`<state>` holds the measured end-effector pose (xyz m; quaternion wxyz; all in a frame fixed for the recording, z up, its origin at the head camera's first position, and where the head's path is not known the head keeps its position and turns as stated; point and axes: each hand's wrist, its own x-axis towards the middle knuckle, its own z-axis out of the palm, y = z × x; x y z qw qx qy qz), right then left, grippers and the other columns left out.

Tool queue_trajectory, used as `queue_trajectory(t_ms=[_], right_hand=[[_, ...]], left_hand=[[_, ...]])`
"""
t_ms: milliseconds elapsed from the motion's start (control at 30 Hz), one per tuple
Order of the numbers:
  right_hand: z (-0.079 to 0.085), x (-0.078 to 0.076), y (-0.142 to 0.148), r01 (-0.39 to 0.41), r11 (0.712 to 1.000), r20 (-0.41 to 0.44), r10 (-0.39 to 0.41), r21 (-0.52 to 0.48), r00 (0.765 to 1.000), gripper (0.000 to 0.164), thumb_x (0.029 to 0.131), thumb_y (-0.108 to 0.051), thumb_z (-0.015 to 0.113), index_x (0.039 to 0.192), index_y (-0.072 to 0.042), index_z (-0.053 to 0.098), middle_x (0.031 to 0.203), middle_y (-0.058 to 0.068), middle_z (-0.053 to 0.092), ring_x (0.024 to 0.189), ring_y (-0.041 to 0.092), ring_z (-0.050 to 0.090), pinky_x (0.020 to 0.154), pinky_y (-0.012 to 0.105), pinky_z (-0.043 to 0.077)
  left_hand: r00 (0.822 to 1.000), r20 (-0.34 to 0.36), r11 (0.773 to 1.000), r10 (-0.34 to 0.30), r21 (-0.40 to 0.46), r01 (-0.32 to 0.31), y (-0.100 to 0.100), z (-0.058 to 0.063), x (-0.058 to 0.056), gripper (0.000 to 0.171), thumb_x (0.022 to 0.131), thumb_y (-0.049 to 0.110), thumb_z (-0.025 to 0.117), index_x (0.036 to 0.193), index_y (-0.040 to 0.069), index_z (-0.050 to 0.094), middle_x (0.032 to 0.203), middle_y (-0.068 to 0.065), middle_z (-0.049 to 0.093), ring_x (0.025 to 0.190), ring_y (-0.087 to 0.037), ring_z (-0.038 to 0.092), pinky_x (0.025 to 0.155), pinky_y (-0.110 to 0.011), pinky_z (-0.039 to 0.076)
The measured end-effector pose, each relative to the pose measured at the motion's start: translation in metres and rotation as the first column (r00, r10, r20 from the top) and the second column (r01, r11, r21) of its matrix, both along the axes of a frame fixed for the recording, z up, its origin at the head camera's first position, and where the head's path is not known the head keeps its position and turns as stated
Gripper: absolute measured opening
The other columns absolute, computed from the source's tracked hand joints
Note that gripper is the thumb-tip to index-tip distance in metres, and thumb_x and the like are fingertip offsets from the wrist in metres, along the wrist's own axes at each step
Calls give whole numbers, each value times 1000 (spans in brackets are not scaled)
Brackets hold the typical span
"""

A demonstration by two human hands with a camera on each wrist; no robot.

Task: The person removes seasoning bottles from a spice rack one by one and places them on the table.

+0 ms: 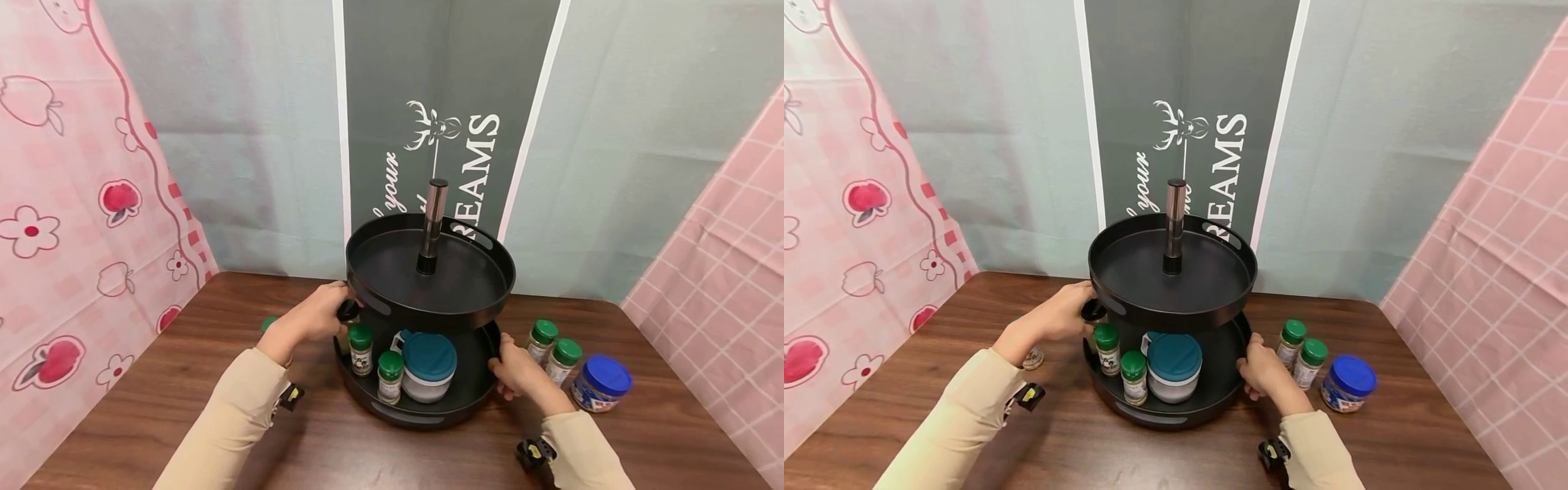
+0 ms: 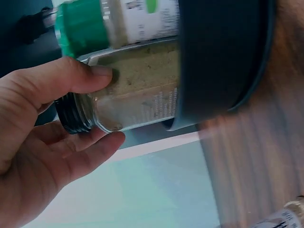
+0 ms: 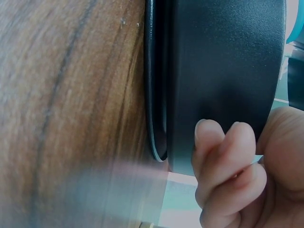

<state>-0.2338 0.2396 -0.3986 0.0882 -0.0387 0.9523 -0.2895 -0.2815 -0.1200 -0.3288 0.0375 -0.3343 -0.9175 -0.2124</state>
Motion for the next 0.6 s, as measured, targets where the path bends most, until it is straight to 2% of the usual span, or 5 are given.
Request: queue_trajectory(t_ms=[167,267,533,600], right_hand=[[-2,0,0,2,1000,0,-2,-2,1000,67,89,-8,44,136,17,3,49,6,55,39,19,52,38,30,44],[-2,-1,0,4,1000,-1,-4,-3,1000,67,89,-8,44,136,17,3,49,6,54,38,19,52,37,29,44],[0,-1,-1,-4,1000,-3,4,5,1000,67,90,-8,44,136,18,3,49,6,55,39,19,52,38,30,44],[0,0,-1,-7,1000,-5,7,6,1000,67,90,-8,44,135,19,3,49,6,55,39,19,52,39,31,44]], left_hand=[[997,-75,1000,10,15,-9,-3,11,3,48,61,3,72,107,9,60,98,-8,55,89,-22,50,74,-40,47],[996,-92,999,18,39,-14,-7,17,3,47,60,5,71,106,10,61,92,-7,54,83,-21,48,71,-39,46],[990,-133,995,53,88,-41,-18,29,6,44,55,4,71,98,7,61,90,-6,57,81,-21,50,70,-40,46],[989,-139,995,52,92,-39,-20,31,7,45,56,3,70,100,5,62,92,-8,58,82,-22,51,71,-41,45]])
